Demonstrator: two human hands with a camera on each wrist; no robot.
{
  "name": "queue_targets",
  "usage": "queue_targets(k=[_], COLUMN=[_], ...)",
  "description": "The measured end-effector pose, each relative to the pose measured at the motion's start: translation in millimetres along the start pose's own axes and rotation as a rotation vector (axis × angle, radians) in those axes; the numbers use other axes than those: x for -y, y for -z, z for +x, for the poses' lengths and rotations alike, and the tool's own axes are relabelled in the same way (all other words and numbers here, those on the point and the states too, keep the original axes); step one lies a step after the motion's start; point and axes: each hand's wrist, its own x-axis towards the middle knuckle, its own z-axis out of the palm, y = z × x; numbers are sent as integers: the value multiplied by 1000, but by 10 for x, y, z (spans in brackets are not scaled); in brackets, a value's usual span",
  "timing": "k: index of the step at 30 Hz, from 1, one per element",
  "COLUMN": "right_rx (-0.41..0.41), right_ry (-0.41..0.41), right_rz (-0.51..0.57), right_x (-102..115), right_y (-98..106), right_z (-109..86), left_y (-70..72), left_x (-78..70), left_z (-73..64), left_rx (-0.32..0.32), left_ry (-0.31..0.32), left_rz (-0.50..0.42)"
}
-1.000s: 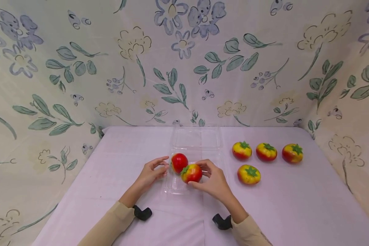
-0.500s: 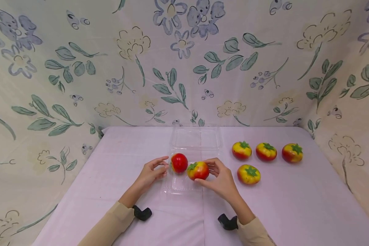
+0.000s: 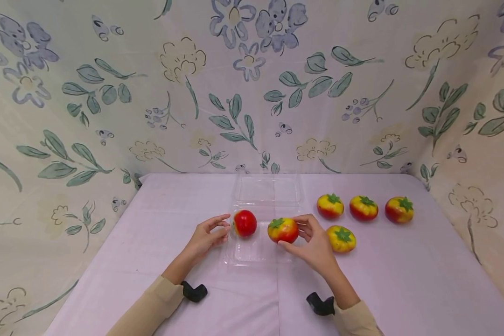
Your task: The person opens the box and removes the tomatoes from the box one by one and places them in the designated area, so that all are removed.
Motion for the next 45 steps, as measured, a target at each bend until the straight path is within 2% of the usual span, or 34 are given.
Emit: queue_targets(k=[22,35,45], right_rx=[-115,-204,-271], right_ry=[-16,7,-61], right_rz=[-54,-64,-85], right_x=[-13,-68,-138], right_y=[303,475,632], right_z=[-44,-66,-81], left_y=[3,-5,-5], left_x=[-3,-12,-10], left_z=[5,0,-7], left_rx=[9,4,-2], left_ry=[-2,-3,0], left_rz=[18,14,16])
